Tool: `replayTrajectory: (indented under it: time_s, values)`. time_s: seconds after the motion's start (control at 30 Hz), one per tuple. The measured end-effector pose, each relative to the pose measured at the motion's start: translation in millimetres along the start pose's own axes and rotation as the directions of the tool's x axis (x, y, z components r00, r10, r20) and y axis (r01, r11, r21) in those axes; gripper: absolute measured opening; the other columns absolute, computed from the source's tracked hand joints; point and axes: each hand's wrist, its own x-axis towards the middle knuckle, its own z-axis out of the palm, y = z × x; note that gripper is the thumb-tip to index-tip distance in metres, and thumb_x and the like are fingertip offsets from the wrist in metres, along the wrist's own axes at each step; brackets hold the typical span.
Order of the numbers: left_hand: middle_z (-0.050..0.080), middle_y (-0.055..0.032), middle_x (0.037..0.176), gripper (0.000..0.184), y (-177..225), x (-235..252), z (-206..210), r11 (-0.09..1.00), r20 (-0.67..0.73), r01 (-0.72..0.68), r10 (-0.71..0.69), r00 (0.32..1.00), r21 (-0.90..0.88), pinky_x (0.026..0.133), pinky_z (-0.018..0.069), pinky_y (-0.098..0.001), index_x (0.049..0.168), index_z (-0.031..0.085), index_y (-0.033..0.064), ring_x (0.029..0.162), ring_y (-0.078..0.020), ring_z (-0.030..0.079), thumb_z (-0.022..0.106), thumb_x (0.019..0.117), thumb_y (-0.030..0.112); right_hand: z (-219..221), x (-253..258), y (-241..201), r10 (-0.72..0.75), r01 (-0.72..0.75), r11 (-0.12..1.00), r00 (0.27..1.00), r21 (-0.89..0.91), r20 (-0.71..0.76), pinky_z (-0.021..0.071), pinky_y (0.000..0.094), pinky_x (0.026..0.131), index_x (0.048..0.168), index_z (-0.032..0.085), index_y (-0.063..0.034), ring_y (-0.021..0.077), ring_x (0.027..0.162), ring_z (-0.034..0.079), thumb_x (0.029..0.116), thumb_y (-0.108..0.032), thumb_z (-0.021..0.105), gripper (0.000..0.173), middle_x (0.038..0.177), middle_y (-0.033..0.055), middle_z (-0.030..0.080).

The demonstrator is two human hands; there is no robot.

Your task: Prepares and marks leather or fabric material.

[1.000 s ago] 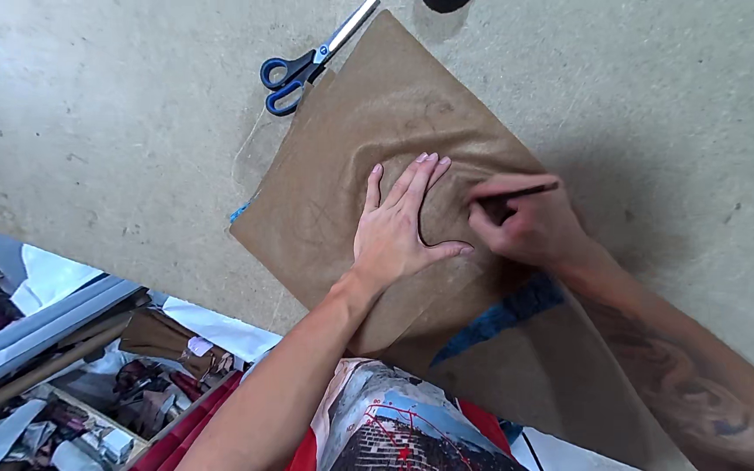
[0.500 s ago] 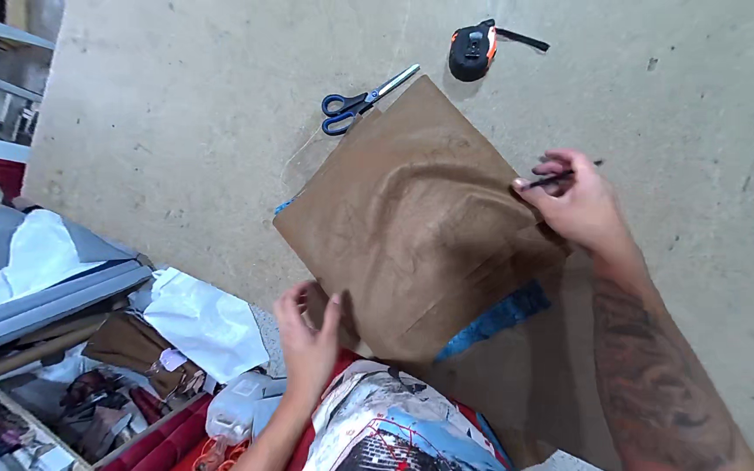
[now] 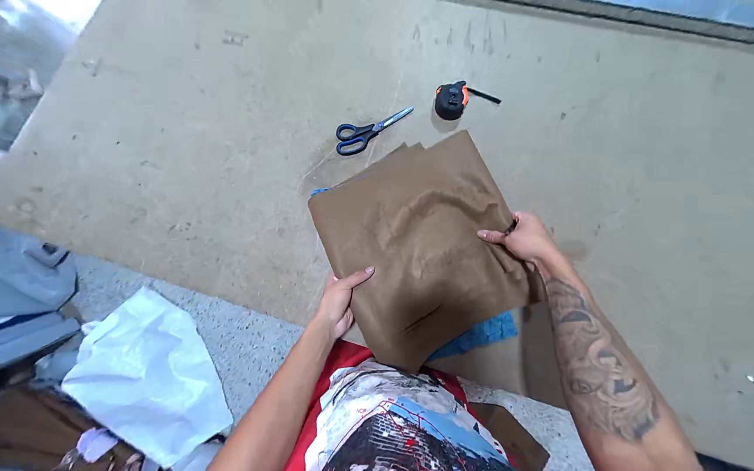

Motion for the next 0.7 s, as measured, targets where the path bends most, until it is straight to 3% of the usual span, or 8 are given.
replayTrajectory:
  time_s: [0.2, 0.27, 0.33, 0.4, 0.5, 0.57, 0.63, 0.7]
  values:
    - [0.075, -0.0167, 0.110, 0.045, 70, 9, -13, 0.943, 0.210, -0.100, 0.033, 0.977, 0.316, 0.083, 0.0638, -0.0482, 0.132, 0.057, 0.0040, 0.095, -0.0301, 0.075, 0.076, 0.0926, 0.014, 34, -109, 12, 0.052, 0.033, 0.879, 0.985, 0.475, -0.165, 0.0640, 0.0461, 0.077, 0.118, 0.068, -0.0080, 0.0240, 0.086, 0.075, 0.0821, -0.014, 0.086, 0.041, 0.101, 0.0110, 0.075]
    - [0.074, -0.0171, 0.111, 0.043, 93, 9, -20, 0.951, 0.296, -0.080, -0.013, 0.955, 0.299, 0.082, 0.0636, -0.0479, 0.132, 0.058, 0.0043, 0.095, -0.0299, 0.075, 0.075, 0.0933, 0.013, 50, -135, 5, 0.109, 0.014, 0.894, 0.962, 0.448, -0.249, 0.0637, 0.0475, 0.077, 0.117, 0.068, -0.0088, 0.0247, 0.086, 0.074, 0.0821, -0.017, 0.087, 0.040, 0.101, 0.0109, 0.075]
    - [0.074, -0.0168, 0.111, 0.040, 109, 8, -26, 0.965, 0.382, -0.035, -0.069, 0.922, 0.259, 0.082, 0.0634, -0.0469, 0.133, 0.058, 0.0059, 0.095, -0.0281, 0.075, 0.072, 0.0953, 0.013, 71, -153, 10, 0.180, -0.073, 0.962, 0.893, 0.262, -0.413, 0.0570, 0.0606, 0.078, 0.119, 0.067, -0.0066, 0.0349, 0.091, 0.070, 0.0832, -0.027, 0.087, 0.046, 0.103, 0.0175, 0.072]
    - [0.074, -0.0159, 0.110, 0.035, 115, 0, -29, 0.977, 0.466, 0.009, -0.109, 0.878, 0.211, 0.081, 0.0636, -0.0453, 0.130, 0.059, 0.0071, 0.095, -0.0259, 0.075, 0.068, 0.0970, 0.012, 93, -174, 14, 0.128, -0.089, 0.991, 0.809, 0.097, -0.574, 0.0523, 0.0689, 0.081, 0.128, 0.062, -0.0042, 0.0438, 0.098, 0.067, 0.0898, -0.036, 0.079, 0.053, 0.112, 0.0233, 0.068]
    - [0.074, -0.0162, 0.110, 0.032, 111, -19, -23, 0.991, 0.614, 0.051, -0.117, 0.780, 0.124, 0.083, 0.0631, -0.0450, 0.128, 0.059, 0.0072, 0.095, -0.0254, 0.075, 0.067, 0.0972, 0.009, 116, -194, 5, 0.055, 0.091, 0.977, 0.765, 0.191, -0.641, 0.0580, 0.0549, 0.085, 0.126, 0.065, -0.0104, 0.0287, 0.100, 0.070, 0.0950, -0.047, 0.071, 0.048, 0.114, 0.0121, 0.071]
    - [0.073, -0.0164, 0.112, 0.034, 102, -40, -12, 0.990, 0.713, 0.098, -0.138, 0.687, 0.098, 0.087, 0.0620, -0.0462, 0.129, 0.058, 0.0084, 0.098, -0.0260, 0.074, 0.067, 0.0962, 0.009, 131, -202, 5, 0.072, 0.219, 0.839, 0.863, 0.498, -0.500, 0.0591, 0.0486, 0.094, 0.134, 0.063, -0.0134, 0.0222, 0.112, 0.069, 0.1003, -0.049, 0.063, 0.049, 0.126, 0.0070, 0.070]
    - [0.073, -0.0154, 0.111, 0.035, 88, -65, 3, 0.981, 0.809, 0.155, -0.184, 0.559, 0.116, 0.087, 0.0615, -0.0462, 0.127, 0.060, 0.0109, 0.098, -0.0253, 0.074, 0.070, 0.0938, 0.012, 141, -222, -6, 0.086, 0.207, 0.540, 0.950, 0.816, -0.299, 0.0570, 0.0421, 0.097, 0.140, 0.059, -0.0165, 0.0171, 0.123, 0.064, 0.1067, -0.054, 0.044, 0.053, 0.136, 0.0015, 0.066]
    - [0.075, -0.0134, 0.107, 0.029, 72, -95, 18, 0.965, 0.892, 0.207, -0.232, 0.389, 0.161, 0.085, 0.0620, -0.0447, 0.119, 0.067, 0.0123, 0.095, -0.0234, 0.074, 0.074, 0.0903, 0.014, 140, -263, -52, 0.241, 0.065, 0.209, 0.964, 0.976, -0.116, 0.0583, 0.0314, 0.084, 0.123, 0.062, -0.0181, 0.0090, 0.103, 0.068, 0.1045, -0.066, 0.019, 0.067, 0.111, -0.0020, 0.072]
